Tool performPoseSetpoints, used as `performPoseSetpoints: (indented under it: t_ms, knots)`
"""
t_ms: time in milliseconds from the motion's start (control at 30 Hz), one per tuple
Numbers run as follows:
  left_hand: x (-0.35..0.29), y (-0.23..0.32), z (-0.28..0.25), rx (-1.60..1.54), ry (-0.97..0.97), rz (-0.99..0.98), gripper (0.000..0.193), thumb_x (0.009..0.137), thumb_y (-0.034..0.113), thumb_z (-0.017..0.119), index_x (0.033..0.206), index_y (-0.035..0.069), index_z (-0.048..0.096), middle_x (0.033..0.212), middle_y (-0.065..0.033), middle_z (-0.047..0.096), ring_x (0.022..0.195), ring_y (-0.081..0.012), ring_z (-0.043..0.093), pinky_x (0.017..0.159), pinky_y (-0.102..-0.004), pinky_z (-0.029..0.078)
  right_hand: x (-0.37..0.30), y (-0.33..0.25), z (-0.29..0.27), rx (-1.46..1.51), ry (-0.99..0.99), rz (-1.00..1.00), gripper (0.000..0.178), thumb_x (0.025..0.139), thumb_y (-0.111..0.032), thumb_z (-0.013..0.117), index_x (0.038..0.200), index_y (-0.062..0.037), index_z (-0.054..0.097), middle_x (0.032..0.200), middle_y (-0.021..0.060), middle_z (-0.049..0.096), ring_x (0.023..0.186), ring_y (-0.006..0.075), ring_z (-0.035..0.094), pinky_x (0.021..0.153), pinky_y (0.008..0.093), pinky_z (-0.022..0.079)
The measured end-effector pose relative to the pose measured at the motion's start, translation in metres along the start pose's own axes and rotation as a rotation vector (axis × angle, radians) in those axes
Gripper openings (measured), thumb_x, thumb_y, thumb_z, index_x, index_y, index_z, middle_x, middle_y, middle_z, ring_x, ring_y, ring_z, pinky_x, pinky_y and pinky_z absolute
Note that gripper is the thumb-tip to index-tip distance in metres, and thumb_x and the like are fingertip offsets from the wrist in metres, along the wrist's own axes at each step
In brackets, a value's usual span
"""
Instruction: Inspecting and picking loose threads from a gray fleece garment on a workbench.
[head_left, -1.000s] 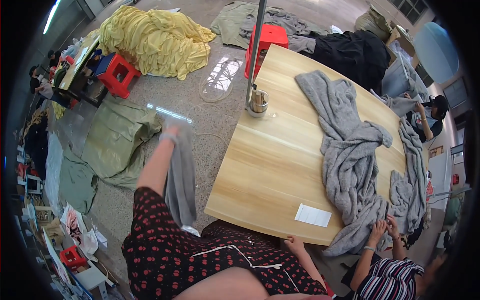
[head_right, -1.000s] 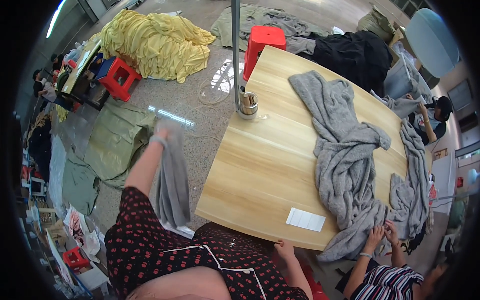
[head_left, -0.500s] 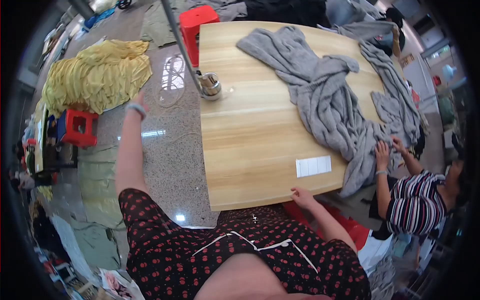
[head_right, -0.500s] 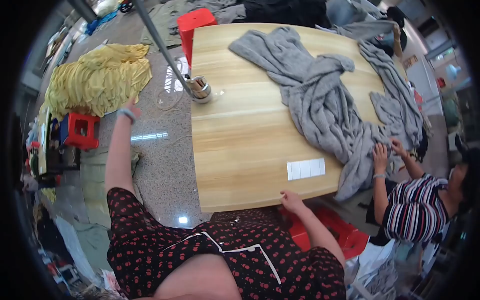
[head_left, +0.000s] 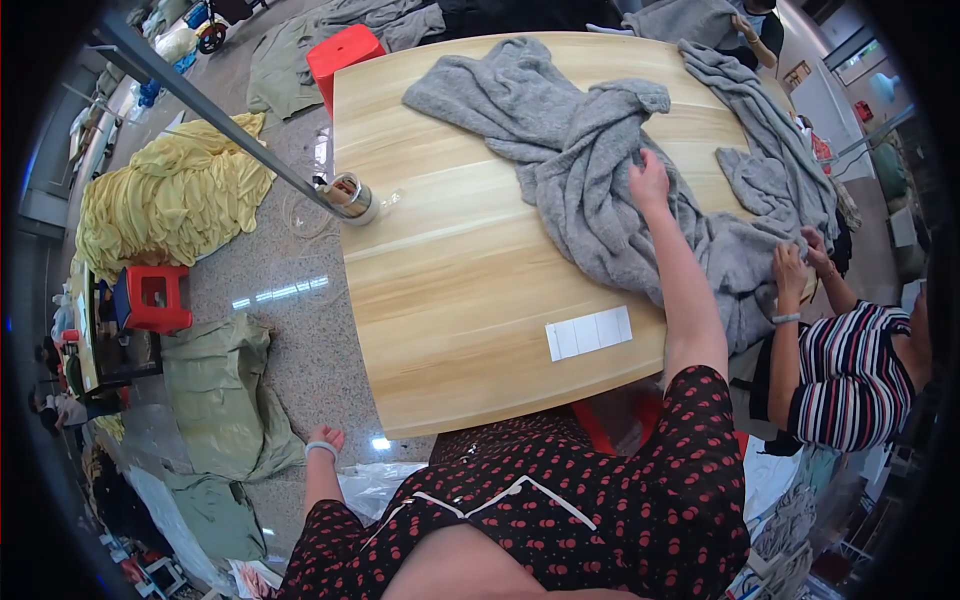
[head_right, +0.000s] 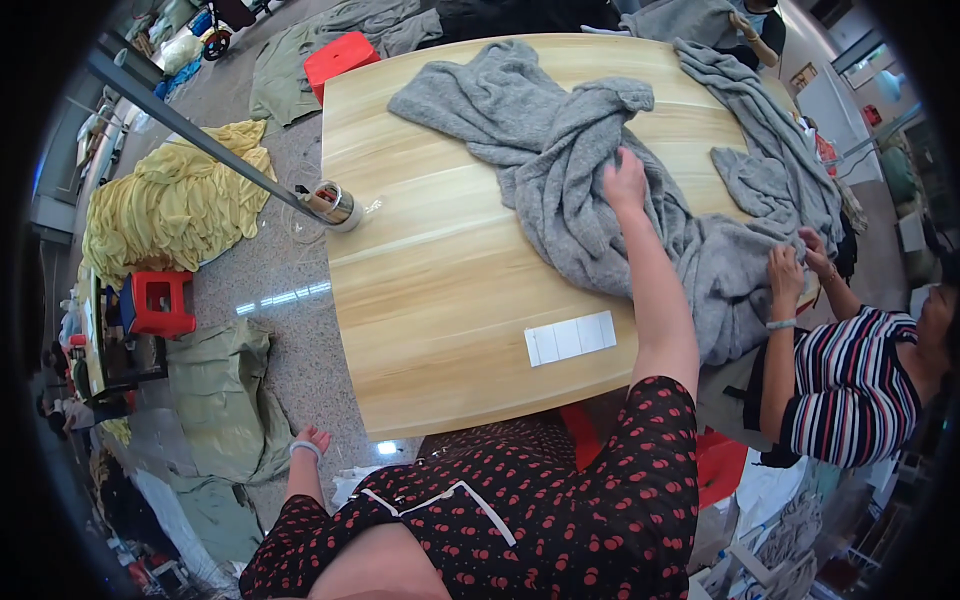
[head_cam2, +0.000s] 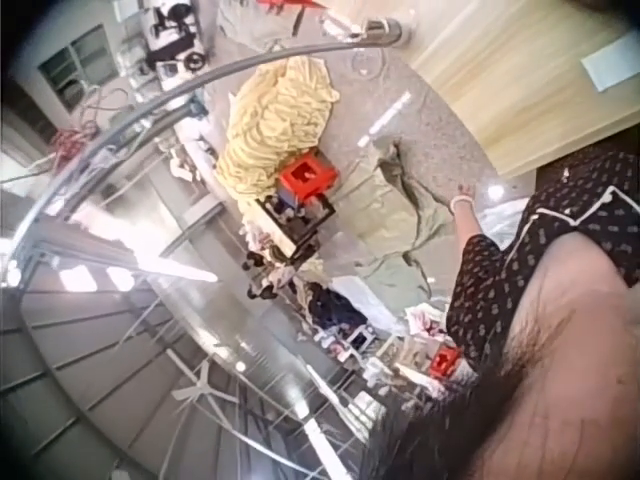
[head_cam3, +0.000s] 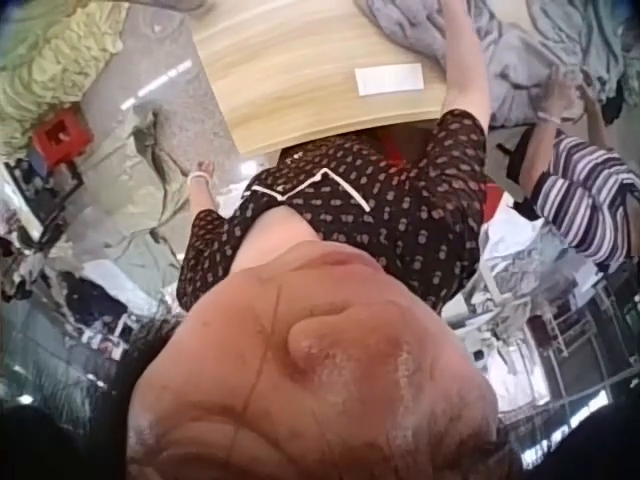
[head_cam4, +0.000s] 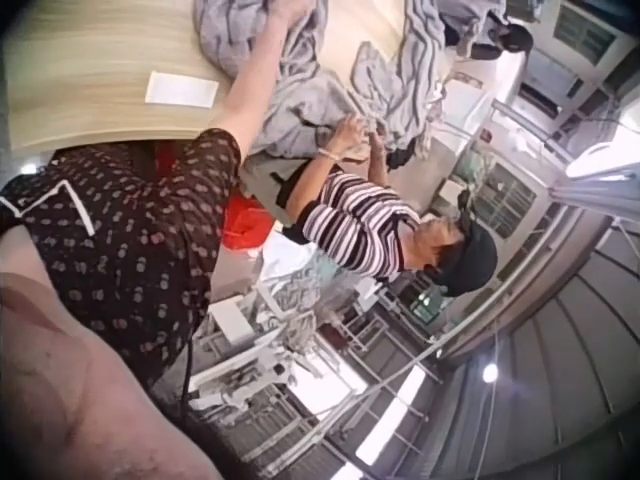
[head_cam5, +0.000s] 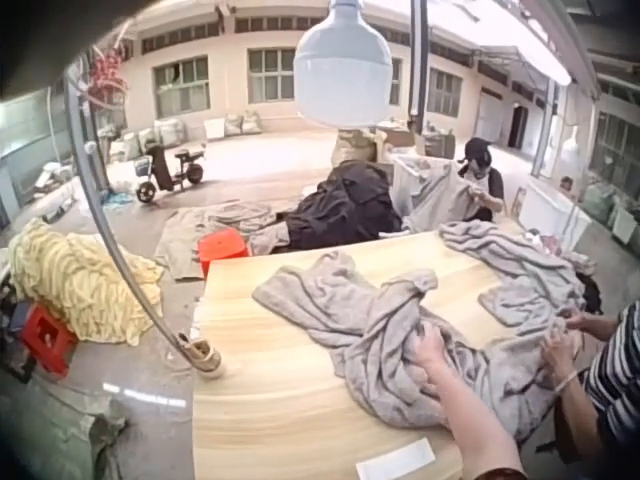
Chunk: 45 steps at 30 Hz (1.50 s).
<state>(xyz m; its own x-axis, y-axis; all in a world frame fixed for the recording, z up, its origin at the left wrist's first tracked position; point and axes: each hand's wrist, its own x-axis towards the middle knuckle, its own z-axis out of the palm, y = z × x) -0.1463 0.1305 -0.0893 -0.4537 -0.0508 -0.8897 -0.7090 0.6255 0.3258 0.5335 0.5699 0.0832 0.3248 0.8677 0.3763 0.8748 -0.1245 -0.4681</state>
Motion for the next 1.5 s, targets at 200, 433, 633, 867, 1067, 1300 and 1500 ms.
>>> performPoseSetpoints:
  t_ms: [200,433,633,867,1067,1300,1500]
  knots:
    - [-0.081,-0.051,0.032,0.244,-0.088,0.125,0.031,0.083,0.024,0.048,0.105,0.003,0.043,0.092,-0.0162,0.057,0.072,-0.0281,0.059,0.055,-0.0331,0.049,0.100,0.000,0.006,-0.147,0.098,0.210,0.062,0.070,-0.010,0.058,0.126,-0.0137,0.031,0.118,0.0248,0.039,0.105,0.0380,0.044,0.087,0.0421,0.039]
    - [-0.182,-0.078,0.119,0.480,-0.207,0.392,0.022,0.081,0.021,0.053,0.094,0.003,0.052,0.077,-0.0066,0.058,0.063,-0.0151,0.057,0.052,-0.0229,0.044,0.167,0.028,0.019,-0.253,-0.154,0.119,0.030,0.074,-0.017,0.055,0.103,-0.0168,0.060,0.105,0.0161,0.055,0.095,0.0310,0.053,0.079,0.0371,0.044]
    - [-0.278,-0.033,0.249,0.527,-0.372,0.921,0.019,0.083,0.014,0.055,0.097,0.001,0.053,0.079,-0.0053,0.058,0.070,-0.0100,0.055,0.059,-0.0210,0.044,0.186,-0.046,-0.069,0.844,-0.512,0.173,0.030,0.077,-0.026,0.059,0.086,0.0023,0.060,0.074,0.0035,0.057,0.065,0.0107,0.055,0.057,0.0242,0.044]
    - [-0.463,0.006,0.367,0.224,-0.794,1.603,0.015,0.082,0.010,0.057,0.092,-0.001,0.057,0.080,-0.0033,0.059,0.075,-0.0082,0.056,0.066,-0.0194,0.044,0.083,-0.182,-0.177,1.047,-0.850,-0.248,0.026,0.080,-0.025,0.059,0.093,-0.0026,0.059,0.083,0.0033,0.060,0.073,0.0097,0.058,0.063,0.0218,0.046]
    - [-0.545,-0.006,0.378,-0.111,-0.698,1.904,0.034,0.067,0.015,0.070,0.094,0.002,0.053,0.083,-0.0080,0.057,0.076,-0.0195,0.057,0.066,-0.0288,0.045,0.007,-0.223,-0.204,1.007,-0.966,-0.356,0.026,0.082,-0.026,0.056,0.090,-0.0012,0.060,0.075,0.0009,0.057,0.071,0.0083,0.054,0.065,0.0228,0.045]
    - [-0.478,-0.005,0.305,0.920,-0.962,1.910,0.030,0.068,-0.005,0.053,0.095,0.004,0.060,0.112,-0.0170,0.048,0.103,-0.0262,0.048,0.089,-0.0316,0.038,0.021,-0.155,-0.222,0.809,-1.449,-0.807,0.026,0.086,-0.024,0.051,0.098,-0.0015,0.057,0.083,0.0018,0.058,0.078,0.0082,0.054,0.071,0.0222,0.043]
    - [-0.385,-0.077,0.246,1.849,-0.855,1.756,0.029,0.069,0.000,0.049,0.093,0.009,0.062,0.121,-0.0207,0.041,0.111,-0.0339,0.041,0.092,-0.0374,0.036,0.022,-0.125,-0.098,0.267,-1.030,-0.610,0.023,0.083,-0.020,0.051,0.092,0.0006,0.058,0.079,0.0083,0.060,0.074,0.0157,0.056,0.068,0.0280,0.044]
